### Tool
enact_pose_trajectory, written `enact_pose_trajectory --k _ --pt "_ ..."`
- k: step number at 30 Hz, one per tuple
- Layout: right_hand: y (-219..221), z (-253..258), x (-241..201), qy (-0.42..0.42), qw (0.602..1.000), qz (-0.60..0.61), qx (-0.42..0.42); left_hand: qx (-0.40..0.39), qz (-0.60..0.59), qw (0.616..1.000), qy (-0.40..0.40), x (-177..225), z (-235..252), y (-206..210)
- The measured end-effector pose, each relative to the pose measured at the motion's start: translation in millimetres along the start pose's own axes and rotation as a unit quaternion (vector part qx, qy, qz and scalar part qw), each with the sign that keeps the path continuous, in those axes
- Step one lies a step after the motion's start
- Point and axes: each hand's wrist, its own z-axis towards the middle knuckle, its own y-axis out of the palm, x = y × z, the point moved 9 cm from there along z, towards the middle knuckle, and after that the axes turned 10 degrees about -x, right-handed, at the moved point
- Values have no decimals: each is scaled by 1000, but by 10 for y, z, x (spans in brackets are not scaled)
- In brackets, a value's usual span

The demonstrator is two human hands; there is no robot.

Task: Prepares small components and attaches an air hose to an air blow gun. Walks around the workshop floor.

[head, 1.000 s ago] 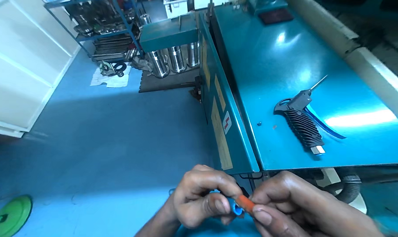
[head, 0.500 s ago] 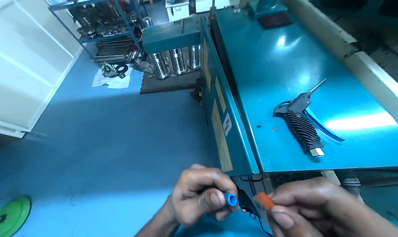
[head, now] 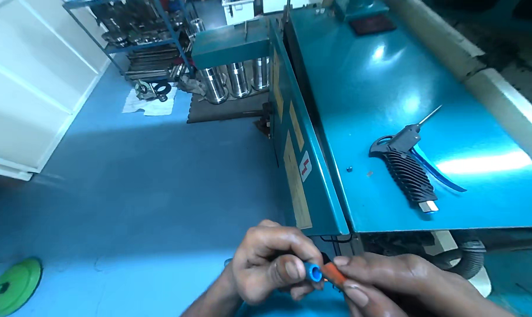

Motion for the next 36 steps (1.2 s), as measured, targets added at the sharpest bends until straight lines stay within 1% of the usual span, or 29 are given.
enact_pose_trajectory --k 27,36 --pt "6 60 30 -14 1000 9 5 -7 -3 1000 -5 -18 8 -59" --pt "17 87 35 -39 999 12 -8 -6 -25 1000 -6 -33 14 -19"
